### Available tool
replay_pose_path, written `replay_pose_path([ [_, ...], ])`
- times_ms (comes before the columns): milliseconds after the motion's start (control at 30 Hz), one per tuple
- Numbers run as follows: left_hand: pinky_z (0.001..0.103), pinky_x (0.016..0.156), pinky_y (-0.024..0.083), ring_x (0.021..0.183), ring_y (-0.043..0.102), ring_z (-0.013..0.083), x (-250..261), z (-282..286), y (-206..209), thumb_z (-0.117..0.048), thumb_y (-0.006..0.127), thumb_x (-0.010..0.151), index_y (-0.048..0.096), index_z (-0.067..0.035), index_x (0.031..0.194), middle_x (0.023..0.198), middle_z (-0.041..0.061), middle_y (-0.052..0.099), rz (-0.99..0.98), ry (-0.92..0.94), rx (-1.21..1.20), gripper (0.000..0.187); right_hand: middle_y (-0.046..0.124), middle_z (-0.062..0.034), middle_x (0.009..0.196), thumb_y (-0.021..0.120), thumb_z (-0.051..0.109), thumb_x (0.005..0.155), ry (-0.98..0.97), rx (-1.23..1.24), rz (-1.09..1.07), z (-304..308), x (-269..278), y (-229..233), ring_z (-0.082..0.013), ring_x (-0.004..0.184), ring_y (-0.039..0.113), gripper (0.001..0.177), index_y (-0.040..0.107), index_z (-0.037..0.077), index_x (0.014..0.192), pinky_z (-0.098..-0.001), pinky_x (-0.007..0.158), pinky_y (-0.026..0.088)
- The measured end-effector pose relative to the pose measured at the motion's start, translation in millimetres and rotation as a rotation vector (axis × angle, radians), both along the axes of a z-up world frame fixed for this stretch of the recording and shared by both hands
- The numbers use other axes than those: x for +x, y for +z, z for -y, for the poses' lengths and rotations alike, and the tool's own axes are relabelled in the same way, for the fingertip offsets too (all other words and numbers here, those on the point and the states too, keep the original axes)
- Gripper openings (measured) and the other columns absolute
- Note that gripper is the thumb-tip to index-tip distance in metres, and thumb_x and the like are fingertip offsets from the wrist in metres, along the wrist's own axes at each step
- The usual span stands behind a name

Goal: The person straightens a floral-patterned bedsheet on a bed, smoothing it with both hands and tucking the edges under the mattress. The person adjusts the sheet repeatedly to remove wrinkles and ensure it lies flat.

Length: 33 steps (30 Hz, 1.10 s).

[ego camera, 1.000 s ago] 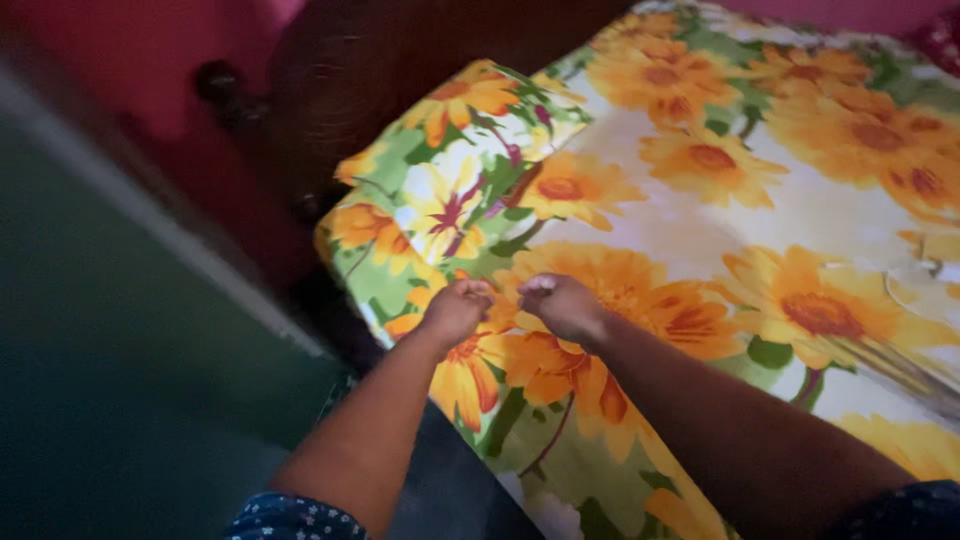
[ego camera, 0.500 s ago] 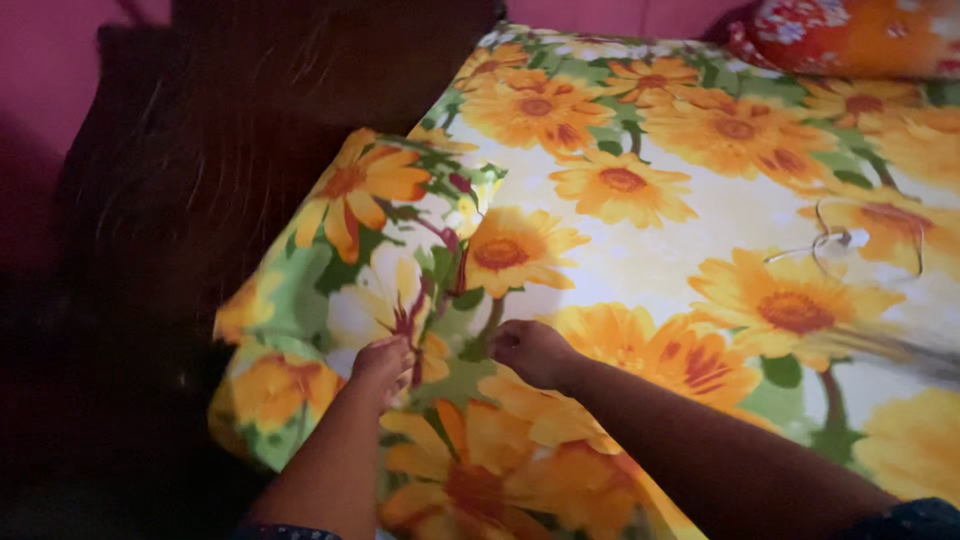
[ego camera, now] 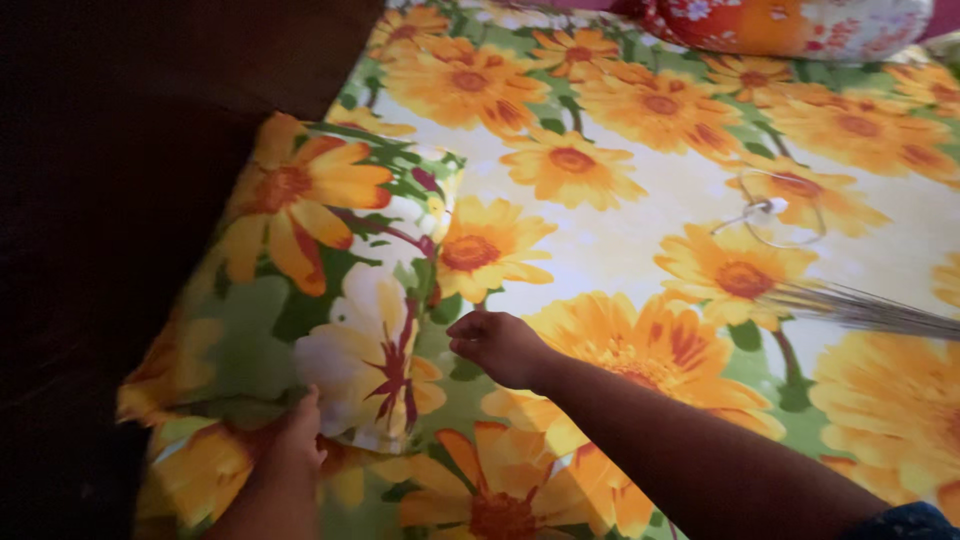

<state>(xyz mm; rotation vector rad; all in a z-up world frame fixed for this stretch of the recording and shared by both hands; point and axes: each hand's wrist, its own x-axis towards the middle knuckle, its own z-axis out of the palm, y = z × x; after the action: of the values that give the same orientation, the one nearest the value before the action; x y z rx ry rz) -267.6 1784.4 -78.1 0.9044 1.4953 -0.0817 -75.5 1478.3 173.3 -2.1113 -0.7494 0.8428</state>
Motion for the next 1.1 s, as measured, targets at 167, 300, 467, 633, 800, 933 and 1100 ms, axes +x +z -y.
replay_pose_path([
  [167, 0.062, 0.116, 0.032, 0.146, 0.037, 0.0388, 24, 35, 26, -0.081, 0.043, 0.092, 0.031, -0.025, 0.163, 0.167, 0.015, 0.034, 0.126, 0.133, -0.160, 0.091, 0.076, -0.0073, 0.117, 0.068, 0.033, 0.092, -0.042, 0.004, -0.017, 19, 11, -14, -0.0180, 0.108, 0.072, 0.038, 0.071, 0.010, 0.121, -0.0326, 0.095, 0.056],
  [300, 0.061, 0.111, 0.036, 0.138, 0.044, 0.0356, 52, 34, 51, -0.067, 0.047, 0.090, 0.039, -0.022, 0.154, 0.155, 0.011, 0.043, 0.393, 0.272, -0.037, 0.079, 0.077, -0.0069, 0.116, 0.068, 0.033, 0.092, -0.112, -0.058, -0.003, 27, 19, -19, -0.0179, 0.108, 0.073, 0.038, 0.072, 0.009, 0.121, -0.0325, 0.095, 0.056],
  [467, 0.057, 0.106, 0.043, 0.126, 0.053, 0.0340, 105, 13, 92, -0.049, 0.054, 0.088, 0.047, -0.016, 0.144, 0.141, 0.011, 0.052, 0.658, 0.253, 0.067, 0.065, 0.076, -0.0052, 0.110, 0.068, 0.032, 0.093, -0.161, -0.096, -0.013, 32, 23, -17, -0.0183, 0.103, 0.070, 0.035, 0.074, 0.011, 0.120, -0.0343, 0.090, 0.055],
  [633, 0.053, 0.100, 0.050, 0.115, 0.062, 0.0323, 174, 0, 195, -0.032, 0.060, 0.085, 0.056, -0.011, 0.133, 0.126, 0.011, 0.061, 1.057, 0.129, 0.192, 0.052, 0.075, -0.0026, 0.109, 0.066, 0.032, 0.092, -0.300, 0.082, -0.332, 22, 27, -21, -0.0185, 0.101, 0.070, 0.039, 0.072, 0.009, 0.123, -0.0380, 0.085, 0.056],
  [800, 0.048, 0.095, 0.056, 0.104, 0.070, 0.0307, 215, 41, 309, -0.014, 0.067, 0.082, 0.065, -0.005, 0.122, 0.111, 0.010, 0.070, 1.515, -0.126, 0.063, 0.041, 0.068, -0.0138, 0.132, 0.059, 0.049, 0.094, -0.659, 0.401, -0.644, 37, 46, -18, -0.0295, 0.118, 0.064, 0.063, 0.054, 0.008, 0.142, -0.0450, 0.094, 0.051],
  [933, 0.050, 0.108, 0.054, 0.111, 0.069, 0.0343, 231, 95, 358, -0.014, 0.066, 0.086, 0.065, 0.001, 0.122, 0.115, 0.015, 0.071, 1.783, -0.286, -0.148, 0.039, 0.046, -0.0172, 0.154, 0.052, 0.063, 0.096, -1.036, 0.558, -0.734, 75, 58, -8, -0.0352, 0.134, 0.052, 0.080, 0.033, 0.012, 0.154, -0.0516, 0.108, 0.044],
  [1100, 0.051, 0.105, 0.053, 0.109, 0.069, 0.0337, 250, 165, 368, -0.022, 0.067, 0.088, 0.063, -0.001, 0.115, 0.112, 0.015, 0.072, 1.695, -0.169, -0.308, 0.035, 0.040, -0.0142, 0.161, 0.065, 0.040, 0.093, -0.956, 0.815, 0.262, 118, 55, -9, -0.0296, 0.143, 0.045, 0.081, 0.031, 0.011, 0.160, -0.0472, 0.116, 0.039],
])
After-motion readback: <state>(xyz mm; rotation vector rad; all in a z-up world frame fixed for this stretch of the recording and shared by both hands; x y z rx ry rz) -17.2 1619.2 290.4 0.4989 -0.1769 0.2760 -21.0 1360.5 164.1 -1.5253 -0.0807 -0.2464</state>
